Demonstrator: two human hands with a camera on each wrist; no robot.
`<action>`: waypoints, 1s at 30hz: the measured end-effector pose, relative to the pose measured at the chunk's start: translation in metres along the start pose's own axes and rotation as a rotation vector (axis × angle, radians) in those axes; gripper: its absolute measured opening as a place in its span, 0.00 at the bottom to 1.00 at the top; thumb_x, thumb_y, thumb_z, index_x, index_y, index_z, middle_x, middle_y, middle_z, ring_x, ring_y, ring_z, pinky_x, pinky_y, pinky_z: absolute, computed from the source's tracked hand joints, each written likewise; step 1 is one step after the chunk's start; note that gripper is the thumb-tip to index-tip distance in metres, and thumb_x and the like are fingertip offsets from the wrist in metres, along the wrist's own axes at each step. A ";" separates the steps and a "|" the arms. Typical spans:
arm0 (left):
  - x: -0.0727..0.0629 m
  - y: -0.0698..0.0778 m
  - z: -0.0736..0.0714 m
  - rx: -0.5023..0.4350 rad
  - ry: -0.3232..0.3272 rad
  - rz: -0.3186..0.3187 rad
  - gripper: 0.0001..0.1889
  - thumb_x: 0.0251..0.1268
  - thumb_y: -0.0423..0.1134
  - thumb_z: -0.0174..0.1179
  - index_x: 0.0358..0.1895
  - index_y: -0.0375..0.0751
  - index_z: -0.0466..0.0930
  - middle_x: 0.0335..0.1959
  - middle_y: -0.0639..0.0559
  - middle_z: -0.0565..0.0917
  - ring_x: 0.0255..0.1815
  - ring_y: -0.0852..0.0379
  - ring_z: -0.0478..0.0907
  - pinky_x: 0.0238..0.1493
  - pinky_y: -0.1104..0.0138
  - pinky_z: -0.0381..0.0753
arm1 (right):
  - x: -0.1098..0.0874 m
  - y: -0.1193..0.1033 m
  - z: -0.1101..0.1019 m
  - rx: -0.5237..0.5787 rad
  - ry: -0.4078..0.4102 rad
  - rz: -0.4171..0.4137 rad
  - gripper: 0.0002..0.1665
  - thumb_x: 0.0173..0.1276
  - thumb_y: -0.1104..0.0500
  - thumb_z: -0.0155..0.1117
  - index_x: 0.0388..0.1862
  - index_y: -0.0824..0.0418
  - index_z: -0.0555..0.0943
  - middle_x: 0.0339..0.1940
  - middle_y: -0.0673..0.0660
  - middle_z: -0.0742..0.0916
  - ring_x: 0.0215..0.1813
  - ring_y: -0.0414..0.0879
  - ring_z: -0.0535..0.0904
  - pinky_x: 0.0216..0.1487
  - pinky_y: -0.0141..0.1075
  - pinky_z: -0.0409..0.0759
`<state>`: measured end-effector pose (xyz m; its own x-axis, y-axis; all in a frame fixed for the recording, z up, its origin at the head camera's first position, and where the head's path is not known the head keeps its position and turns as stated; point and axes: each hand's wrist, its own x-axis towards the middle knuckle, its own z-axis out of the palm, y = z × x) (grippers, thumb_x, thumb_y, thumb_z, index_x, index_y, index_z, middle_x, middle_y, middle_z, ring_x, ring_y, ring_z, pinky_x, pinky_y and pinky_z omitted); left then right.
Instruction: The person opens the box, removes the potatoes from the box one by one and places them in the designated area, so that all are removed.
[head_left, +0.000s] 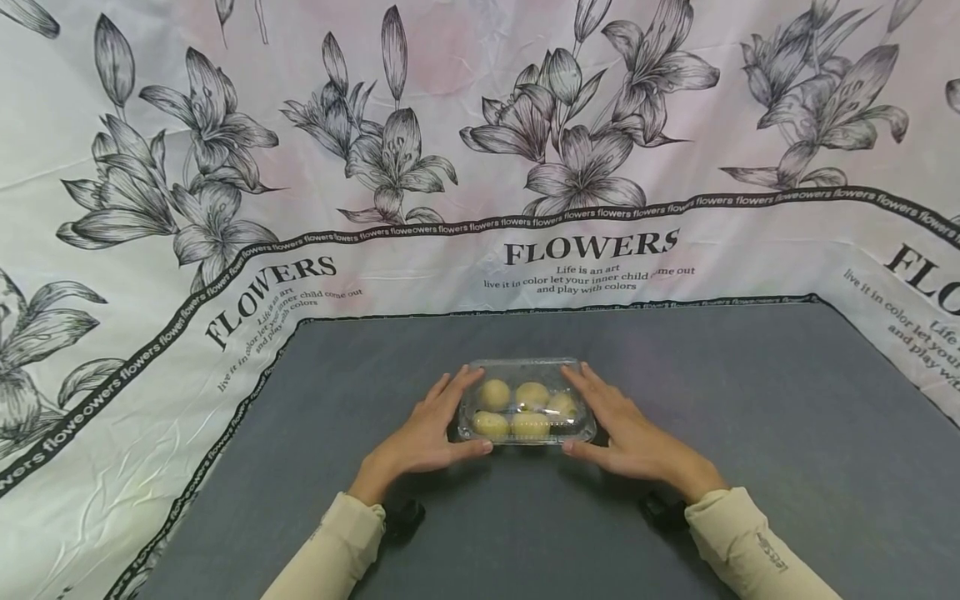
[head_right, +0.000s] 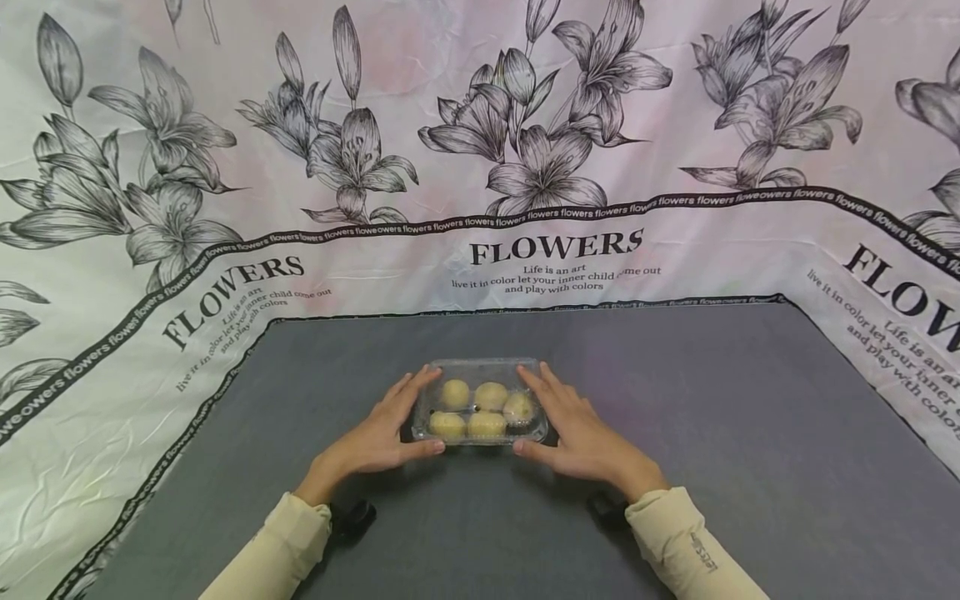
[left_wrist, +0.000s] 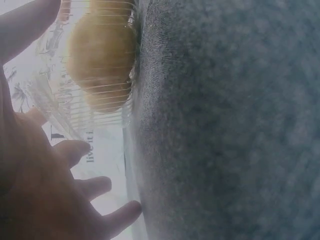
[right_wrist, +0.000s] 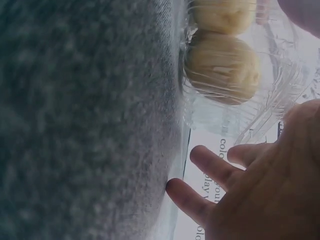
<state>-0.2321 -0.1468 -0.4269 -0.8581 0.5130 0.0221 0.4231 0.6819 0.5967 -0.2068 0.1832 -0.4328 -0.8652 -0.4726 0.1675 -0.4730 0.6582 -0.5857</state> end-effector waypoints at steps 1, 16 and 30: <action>0.000 0.000 0.000 0.002 0.004 -0.001 0.51 0.62 0.64 0.67 0.83 0.70 0.44 0.86 0.57 0.42 0.87 0.42 0.37 0.75 0.28 0.45 | 0.000 0.000 0.000 0.002 0.009 -0.005 0.56 0.69 0.37 0.67 0.86 0.41 0.46 0.86 0.66 0.50 0.82 0.74 0.49 0.70 0.78 0.51; 0.000 -0.005 -0.001 -0.004 0.041 0.037 0.49 0.61 0.63 0.67 0.81 0.72 0.47 0.86 0.58 0.47 0.87 0.46 0.39 0.75 0.28 0.46 | -0.001 0.001 0.004 0.073 0.010 -0.004 0.51 0.71 0.41 0.67 0.84 0.38 0.49 0.86 0.62 0.48 0.83 0.71 0.48 0.68 0.80 0.46; -0.003 -0.007 -0.004 -0.025 -0.020 0.052 0.48 0.67 0.60 0.64 0.83 0.70 0.42 0.86 0.57 0.40 0.87 0.44 0.33 0.76 0.29 0.42 | -0.002 0.004 0.003 0.168 -0.052 0.023 0.46 0.78 0.48 0.59 0.84 0.36 0.45 0.87 0.59 0.42 0.85 0.67 0.43 0.72 0.77 0.37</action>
<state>-0.2332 -0.1550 -0.4282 -0.8292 0.5576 0.0381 0.4591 0.6407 0.6154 -0.2067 0.1853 -0.4382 -0.8639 -0.4907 0.1140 -0.4147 0.5643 -0.7138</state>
